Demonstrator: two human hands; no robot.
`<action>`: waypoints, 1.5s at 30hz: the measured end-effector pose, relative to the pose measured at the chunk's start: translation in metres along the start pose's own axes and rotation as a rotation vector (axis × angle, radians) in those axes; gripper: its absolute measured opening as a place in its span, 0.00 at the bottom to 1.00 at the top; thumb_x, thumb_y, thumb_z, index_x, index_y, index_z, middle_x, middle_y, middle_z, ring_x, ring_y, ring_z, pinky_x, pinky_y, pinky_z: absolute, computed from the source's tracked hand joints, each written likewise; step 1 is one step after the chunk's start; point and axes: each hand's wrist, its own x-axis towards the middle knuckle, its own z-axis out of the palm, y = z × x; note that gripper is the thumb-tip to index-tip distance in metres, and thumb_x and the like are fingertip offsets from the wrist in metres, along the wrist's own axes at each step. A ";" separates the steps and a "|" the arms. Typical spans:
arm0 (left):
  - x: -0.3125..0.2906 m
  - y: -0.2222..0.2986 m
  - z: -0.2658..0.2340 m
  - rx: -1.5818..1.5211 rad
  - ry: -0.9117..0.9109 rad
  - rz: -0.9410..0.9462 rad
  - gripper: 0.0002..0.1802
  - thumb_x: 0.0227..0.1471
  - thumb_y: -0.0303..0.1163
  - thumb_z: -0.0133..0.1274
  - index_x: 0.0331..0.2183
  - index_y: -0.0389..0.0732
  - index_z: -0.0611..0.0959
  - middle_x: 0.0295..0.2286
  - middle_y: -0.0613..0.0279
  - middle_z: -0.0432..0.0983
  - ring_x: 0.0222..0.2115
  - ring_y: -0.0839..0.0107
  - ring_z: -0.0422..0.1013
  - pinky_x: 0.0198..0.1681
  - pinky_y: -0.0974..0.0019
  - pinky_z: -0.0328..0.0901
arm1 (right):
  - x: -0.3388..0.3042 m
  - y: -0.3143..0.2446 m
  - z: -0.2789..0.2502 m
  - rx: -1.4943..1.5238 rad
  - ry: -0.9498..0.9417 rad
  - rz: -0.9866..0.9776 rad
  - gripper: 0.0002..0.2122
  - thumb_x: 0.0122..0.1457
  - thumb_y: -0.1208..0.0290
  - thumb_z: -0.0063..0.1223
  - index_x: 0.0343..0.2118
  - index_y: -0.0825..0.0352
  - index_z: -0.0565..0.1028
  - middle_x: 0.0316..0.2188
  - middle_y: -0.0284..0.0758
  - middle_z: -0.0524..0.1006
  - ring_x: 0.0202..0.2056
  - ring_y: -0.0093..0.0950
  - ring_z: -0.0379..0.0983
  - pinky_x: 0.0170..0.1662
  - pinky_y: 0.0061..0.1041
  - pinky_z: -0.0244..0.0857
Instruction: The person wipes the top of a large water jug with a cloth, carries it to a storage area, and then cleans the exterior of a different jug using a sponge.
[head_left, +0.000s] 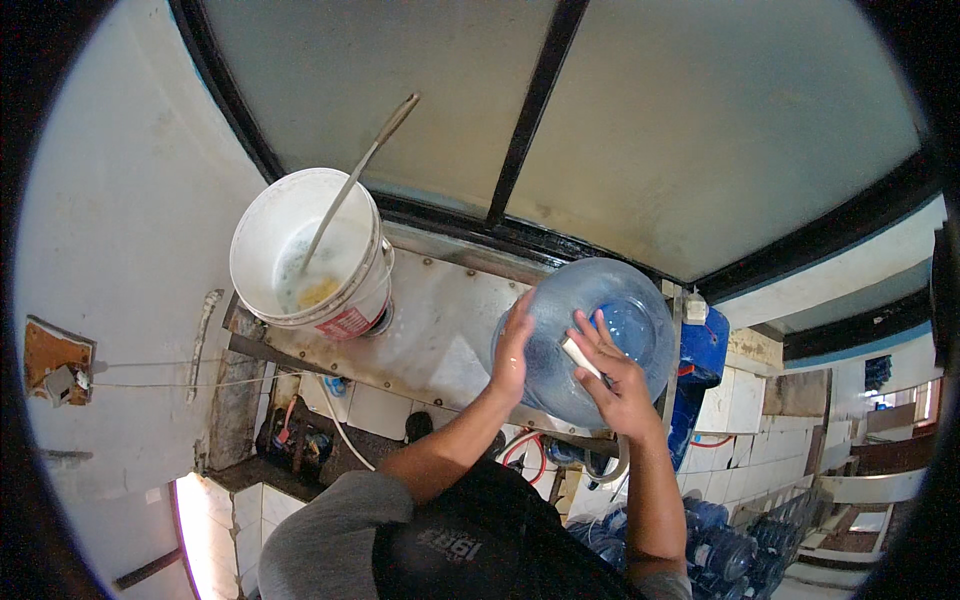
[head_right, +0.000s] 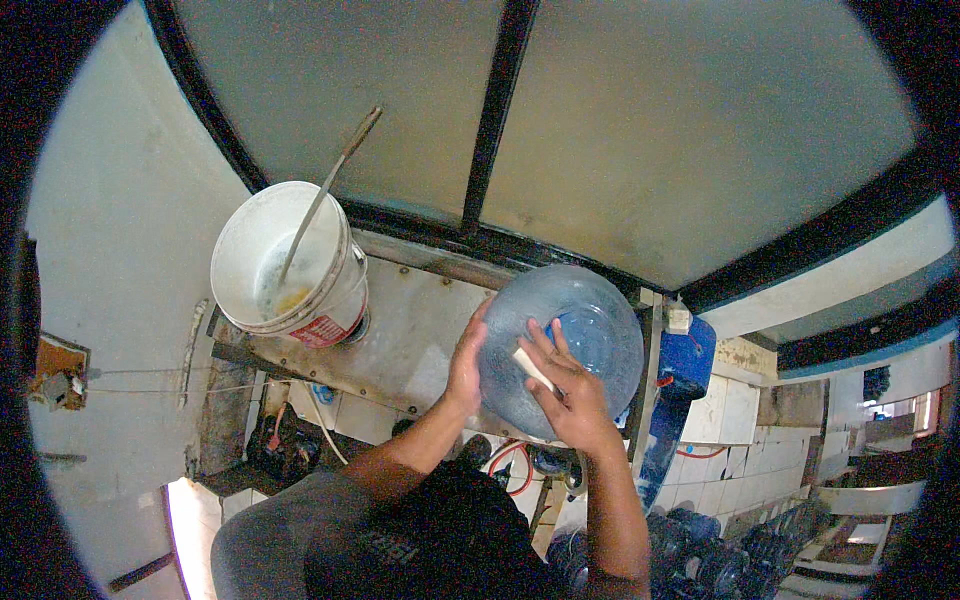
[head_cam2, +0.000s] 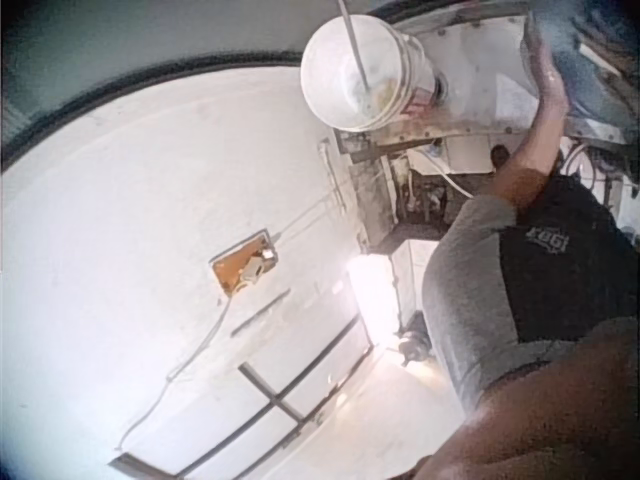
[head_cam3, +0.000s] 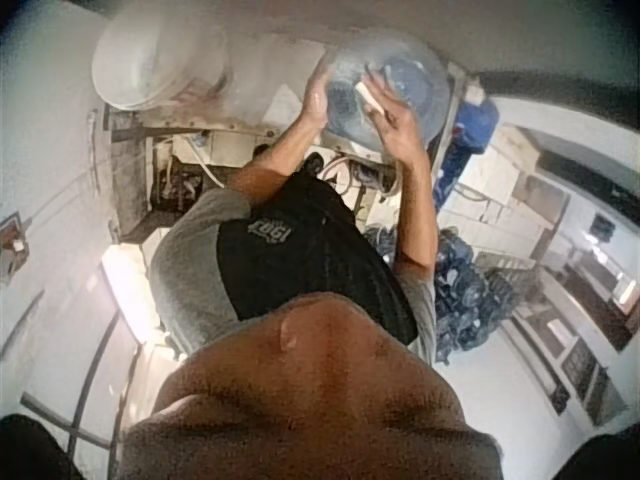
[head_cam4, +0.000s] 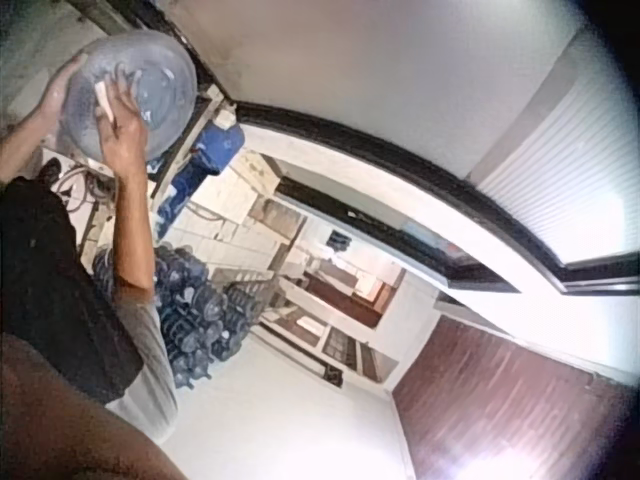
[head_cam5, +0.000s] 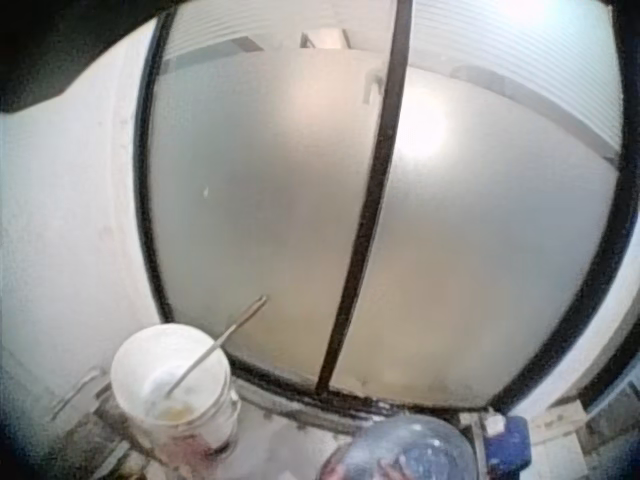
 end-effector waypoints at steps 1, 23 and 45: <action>-0.008 0.011 0.008 0.037 0.039 0.013 0.33 0.67 0.49 0.41 0.64 0.35 0.67 0.63 0.52 0.61 0.65 0.61 0.55 0.69 0.59 0.46 | -0.002 0.002 0.000 -0.008 -0.024 -0.013 0.24 0.60 0.75 0.55 0.62 0.56 0.72 0.69 0.37 0.61 0.71 0.47 0.47 0.69 0.38 0.51; 0.054 -0.106 -0.118 -0.139 -0.130 -0.428 0.38 0.63 0.58 0.45 0.62 0.39 0.70 0.58 0.56 0.68 0.60 0.66 0.64 0.65 0.62 0.56 | 0.011 -0.016 0.017 -0.081 0.048 -0.027 0.26 0.59 0.78 0.53 0.63 0.63 0.68 0.66 0.40 0.65 0.67 0.45 0.57 0.66 0.38 0.56; 0.004 -0.187 -0.140 -0.051 0.340 -0.313 0.35 0.67 0.57 0.39 0.61 0.38 0.71 0.55 0.57 0.73 0.55 0.64 0.69 0.60 0.59 0.62 | 0.007 -0.005 0.006 0.021 0.031 -0.050 0.26 0.57 0.81 0.53 0.61 0.66 0.71 0.62 0.45 0.69 0.65 0.45 0.61 0.69 0.38 0.53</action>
